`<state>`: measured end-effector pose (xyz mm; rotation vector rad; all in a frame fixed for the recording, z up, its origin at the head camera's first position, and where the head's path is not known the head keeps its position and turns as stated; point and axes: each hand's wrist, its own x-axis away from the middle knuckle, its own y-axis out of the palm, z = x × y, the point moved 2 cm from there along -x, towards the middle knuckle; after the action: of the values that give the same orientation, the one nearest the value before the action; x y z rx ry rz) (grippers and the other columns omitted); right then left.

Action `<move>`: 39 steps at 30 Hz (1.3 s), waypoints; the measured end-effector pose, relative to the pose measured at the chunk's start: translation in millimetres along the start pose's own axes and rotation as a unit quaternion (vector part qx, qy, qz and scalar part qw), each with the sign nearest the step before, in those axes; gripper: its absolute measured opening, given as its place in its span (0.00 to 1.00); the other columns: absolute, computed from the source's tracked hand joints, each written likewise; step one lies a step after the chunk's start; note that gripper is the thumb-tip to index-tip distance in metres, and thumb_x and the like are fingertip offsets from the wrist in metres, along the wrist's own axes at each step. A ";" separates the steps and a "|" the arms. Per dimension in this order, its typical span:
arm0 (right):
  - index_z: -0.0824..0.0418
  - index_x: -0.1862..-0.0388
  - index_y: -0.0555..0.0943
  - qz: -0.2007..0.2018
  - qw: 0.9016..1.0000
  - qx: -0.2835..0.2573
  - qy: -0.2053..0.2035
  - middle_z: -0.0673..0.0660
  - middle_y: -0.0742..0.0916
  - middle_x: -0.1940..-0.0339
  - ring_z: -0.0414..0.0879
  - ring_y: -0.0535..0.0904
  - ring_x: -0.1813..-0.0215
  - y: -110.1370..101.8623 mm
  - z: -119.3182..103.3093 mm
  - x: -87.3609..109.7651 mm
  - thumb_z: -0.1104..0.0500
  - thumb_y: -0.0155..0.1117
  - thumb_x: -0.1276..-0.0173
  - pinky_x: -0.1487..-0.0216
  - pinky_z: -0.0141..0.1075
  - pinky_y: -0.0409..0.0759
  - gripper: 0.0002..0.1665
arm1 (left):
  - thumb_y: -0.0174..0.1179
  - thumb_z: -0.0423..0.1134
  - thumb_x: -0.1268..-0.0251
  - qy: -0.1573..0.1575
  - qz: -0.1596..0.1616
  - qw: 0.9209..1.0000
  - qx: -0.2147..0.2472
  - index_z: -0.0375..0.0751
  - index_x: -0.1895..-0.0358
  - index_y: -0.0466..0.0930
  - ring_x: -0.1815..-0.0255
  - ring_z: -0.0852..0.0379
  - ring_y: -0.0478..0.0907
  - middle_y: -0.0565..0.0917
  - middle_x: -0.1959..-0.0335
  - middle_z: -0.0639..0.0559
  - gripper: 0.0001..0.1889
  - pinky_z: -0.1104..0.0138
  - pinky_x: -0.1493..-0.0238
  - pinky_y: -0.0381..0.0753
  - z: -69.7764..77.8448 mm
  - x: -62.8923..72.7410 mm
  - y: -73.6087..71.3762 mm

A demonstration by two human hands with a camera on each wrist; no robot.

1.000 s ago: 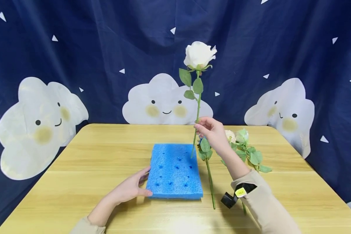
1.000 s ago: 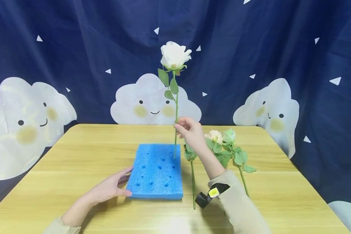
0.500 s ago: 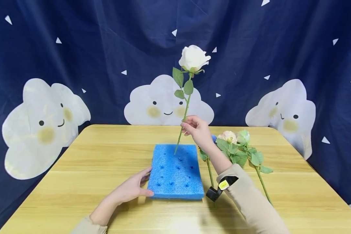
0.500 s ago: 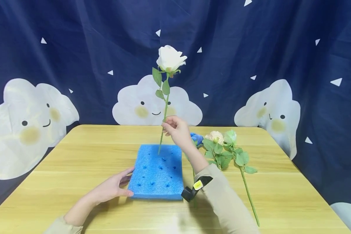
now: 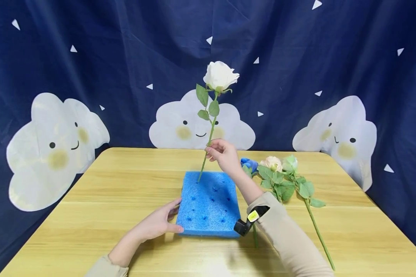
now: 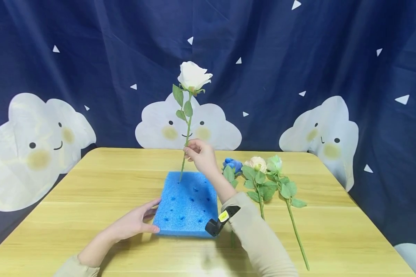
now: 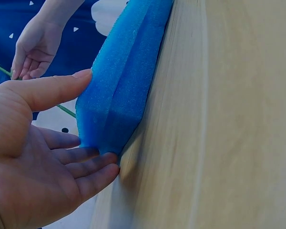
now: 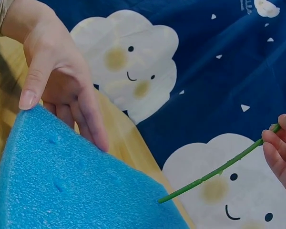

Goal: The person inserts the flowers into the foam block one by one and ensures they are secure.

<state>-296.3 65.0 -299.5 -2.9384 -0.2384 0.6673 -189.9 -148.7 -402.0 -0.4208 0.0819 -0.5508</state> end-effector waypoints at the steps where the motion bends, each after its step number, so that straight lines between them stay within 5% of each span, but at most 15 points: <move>1: 0.74 0.63 0.78 0.000 1.000 0.002 0.003 0.70 0.83 0.69 0.56 0.82 0.69 0.7 1.4 -0.1 0.70 0.59 0.36 0.71 0.33 0.82 0.06 | 0.68 0.40 0.50 0.000 0.000 1.000 0.000 0.24 0.30 0.44 0.33 0.33 0.55 0.52 0.31 0.27 0.50 0.49 0.34 0.57 -0.1 0.1 0.2; 10: 0.74 0.60 0.78 -0.007 0.999 0.034 0.020 0.70 0.84 0.66 0.60 0.81 0.65 4.9 4.0 1.3 0.68 0.59 0.35 0.64 0.48 0.83 0.09 | 0.69 0.41 0.51 0.003 0.007 1.000 -0.003 0.23 0.31 0.45 0.34 0.32 0.56 0.51 0.31 0.27 0.51 0.49 0.34 0.57 1.0 1.2 1.6; 22: 0.68 0.63 0.79 -0.048 0.995 0.072 0.053 0.65 0.85 0.64 0.53 0.82 0.65 12.4 15.9 1.9 0.64 0.60 0.36 0.74 0.32 0.79 0.07 | 0.69 0.41 0.51 0.002 0.007 1.000 -0.006 0.23 0.31 0.45 0.34 0.32 0.56 0.51 0.31 0.27 0.51 0.49 0.34 0.57 0.4 0.9 1.4; 32: 0.69 0.63 0.80 -0.054 0.994 0.072 0.061 0.59 0.85 0.69 0.50 0.81 0.67 19.3 25.8 5.2 0.66 0.62 0.37 0.65 0.53 0.81 0.06 | 0.68 0.41 0.50 -0.001 0.003 1.000 -0.003 0.23 0.31 0.45 0.34 0.33 0.56 0.51 0.31 0.27 0.50 0.49 0.34 0.58 1.9 1.0 0.9; 39: 0.67 0.63 0.80 -0.064 0.993 0.074 0.071 0.57 0.85 0.69 0.47 0.80 0.66 20.1 29.9 7.2 0.65 0.61 0.37 0.70 0.38 0.81 0.06 | 0.68 0.40 0.48 0.007 -0.001 1.000 -0.004 0.23 0.31 0.44 0.34 0.32 0.56 0.51 0.31 0.27 0.49 0.49 0.35 0.58 3.3 0.3 -1.0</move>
<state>-300.4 49.0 -332.4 -2.7848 -0.3452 0.4355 -189.5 -148.4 -398.6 -0.4248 0.0977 -0.5557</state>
